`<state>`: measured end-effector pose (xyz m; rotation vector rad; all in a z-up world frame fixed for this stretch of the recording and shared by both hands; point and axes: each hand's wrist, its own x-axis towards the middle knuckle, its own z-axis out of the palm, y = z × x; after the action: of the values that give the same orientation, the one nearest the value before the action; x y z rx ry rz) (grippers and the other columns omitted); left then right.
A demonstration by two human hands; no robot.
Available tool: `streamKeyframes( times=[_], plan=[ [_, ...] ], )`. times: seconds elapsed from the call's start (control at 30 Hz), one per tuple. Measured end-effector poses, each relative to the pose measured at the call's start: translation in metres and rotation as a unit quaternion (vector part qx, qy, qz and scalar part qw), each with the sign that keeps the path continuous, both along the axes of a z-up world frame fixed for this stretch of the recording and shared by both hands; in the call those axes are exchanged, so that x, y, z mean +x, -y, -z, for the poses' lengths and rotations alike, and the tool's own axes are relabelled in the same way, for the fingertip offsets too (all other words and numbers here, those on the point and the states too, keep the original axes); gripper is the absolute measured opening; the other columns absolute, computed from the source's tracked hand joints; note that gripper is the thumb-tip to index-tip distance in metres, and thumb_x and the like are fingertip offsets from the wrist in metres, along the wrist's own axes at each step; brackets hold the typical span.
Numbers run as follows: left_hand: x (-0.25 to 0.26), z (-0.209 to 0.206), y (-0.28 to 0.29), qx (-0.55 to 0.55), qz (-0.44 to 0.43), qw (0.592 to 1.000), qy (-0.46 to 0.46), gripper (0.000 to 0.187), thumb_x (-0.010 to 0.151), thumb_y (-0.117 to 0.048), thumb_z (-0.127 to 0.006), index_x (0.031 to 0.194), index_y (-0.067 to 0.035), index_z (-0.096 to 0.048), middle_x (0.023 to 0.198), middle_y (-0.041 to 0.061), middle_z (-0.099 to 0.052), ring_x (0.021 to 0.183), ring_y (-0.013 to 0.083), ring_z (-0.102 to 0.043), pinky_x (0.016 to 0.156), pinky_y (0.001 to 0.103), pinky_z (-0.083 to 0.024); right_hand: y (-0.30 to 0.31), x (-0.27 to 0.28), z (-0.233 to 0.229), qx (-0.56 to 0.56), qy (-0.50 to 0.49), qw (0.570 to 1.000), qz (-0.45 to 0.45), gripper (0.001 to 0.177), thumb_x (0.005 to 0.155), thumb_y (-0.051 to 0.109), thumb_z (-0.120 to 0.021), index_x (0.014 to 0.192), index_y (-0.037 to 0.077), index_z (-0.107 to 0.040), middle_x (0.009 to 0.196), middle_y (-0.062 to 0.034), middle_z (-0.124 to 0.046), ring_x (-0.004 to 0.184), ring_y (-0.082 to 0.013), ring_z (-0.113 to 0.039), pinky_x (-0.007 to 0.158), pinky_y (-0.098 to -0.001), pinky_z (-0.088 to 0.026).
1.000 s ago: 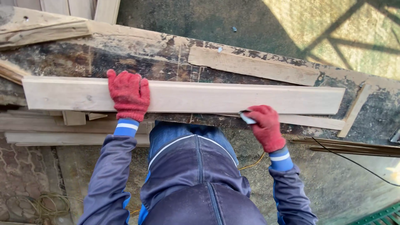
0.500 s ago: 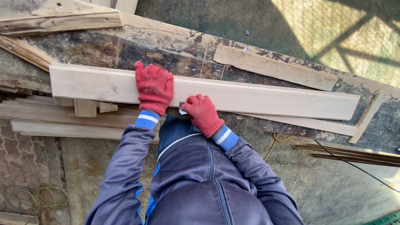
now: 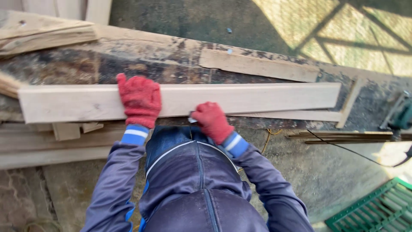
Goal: Sanding a long wooden board using a power orbital sander and then manually using a piece of sandpaper.
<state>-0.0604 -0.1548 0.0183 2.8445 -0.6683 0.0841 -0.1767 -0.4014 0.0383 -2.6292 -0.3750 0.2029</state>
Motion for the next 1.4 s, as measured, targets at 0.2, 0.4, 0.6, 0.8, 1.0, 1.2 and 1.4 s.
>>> streamKeyframes(
  times=[0.2,0.4,0.6,0.8,1.0,1.2,1.4],
  plan=[
    [0.005,0.011,0.000,0.032,0.034,0.999,-0.002,0.028,0.099,-0.040,-0.065,0.088,-0.015,-0.068,0.090,0.009,-0.065,0.101,0.0308,-0.063,0.119,0.065,-0.032,0.070,-0.019,0.009,-0.048,0.003,0.999,-0.022,0.017,0.075,0.024,-0.076,0.088,0.032,-0.068,0.090,-0.0001,-0.064,0.086,-0.0271,-0.066,0.074,-0.0420,-0.054],
    [0.010,0.019,-0.001,0.098,-0.015,0.995,0.001,0.030,0.100,-0.043,-0.063,0.090,-0.016,-0.069,0.093,0.009,-0.065,0.104,0.0310,-0.062,0.120,0.066,-0.031,0.238,-0.077,0.007,-0.090,-0.088,0.986,0.111,0.009,0.083,0.032,-0.079,0.090,0.034,-0.073,0.098,0.0012,-0.069,0.098,-0.0278,-0.068,0.082,-0.0437,-0.056],
    [-0.031,-0.022,0.163,0.104,-0.134,0.985,0.043,0.023,0.112,-0.028,-0.050,0.094,-0.015,-0.056,0.097,0.005,-0.049,0.097,0.0278,-0.056,0.105,0.057,-0.039,0.282,-0.092,0.020,-0.050,-0.083,0.989,0.111,0.010,0.085,0.037,-0.080,0.091,0.037,-0.073,0.099,0.0050,-0.068,0.101,-0.0238,-0.067,0.083,-0.0402,-0.055],
    [-0.078,0.004,0.306,-0.074,-0.086,0.993,-0.040,0.032,0.098,-0.045,-0.062,0.083,-0.017,-0.063,0.089,0.008,-0.061,0.109,0.0298,-0.062,0.120,0.060,-0.025,0.286,-0.079,0.021,-0.043,-0.098,0.994,0.019,0.013,0.079,0.030,-0.078,0.091,0.030,-0.073,0.096,-0.0008,-0.069,0.094,-0.0286,-0.068,0.077,-0.0448,-0.057],
    [-0.075,0.007,0.320,-0.078,-0.081,0.992,-0.052,0.031,0.097,-0.044,-0.063,0.084,-0.016,-0.063,0.089,0.008,-0.061,0.109,0.0299,-0.062,0.119,0.060,-0.025,0.239,-0.060,0.013,-0.058,0.053,0.996,-0.041,0.009,0.077,0.019,-0.070,0.079,0.023,-0.062,0.081,-0.0044,-0.059,0.079,-0.0299,-0.064,0.066,-0.0443,-0.052],
    [-0.075,-0.001,0.317,-0.062,-0.064,0.995,-0.052,0.031,0.097,-0.044,-0.063,0.084,-0.016,-0.064,0.089,0.008,-0.062,0.108,0.0301,-0.062,0.119,0.060,-0.026,0.268,-0.065,0.014,-0.017,0.080,0.996,-0.044,0.017,0.075,0.014,-0.068,0.081,0.028,-0.059,0.078,-0.0017,-0.057,0.071,-0.0281,-0.064,0.060,-0.0432,-0.051],
    [-0.075,0.005,0.316,-0.062,-0.083,0.993,-0.050,0.030,0.097,-0.043,-0.064,0.084,-0.016,-0.064,0.089,0.008,-0.062,0.107,0.0302,-0.062,0.119,0.059,-0.027,0.405,-0.120,0.029,-0.083,-0.038,0.995,0.045,0.018,0.078,0.025,-0.079,0.093,0.030,-0.069,0.097,-0.0010,-0.066,0.093,-0.0281,-0.067,0.077,-0.0425,-0.055]
  ],
)
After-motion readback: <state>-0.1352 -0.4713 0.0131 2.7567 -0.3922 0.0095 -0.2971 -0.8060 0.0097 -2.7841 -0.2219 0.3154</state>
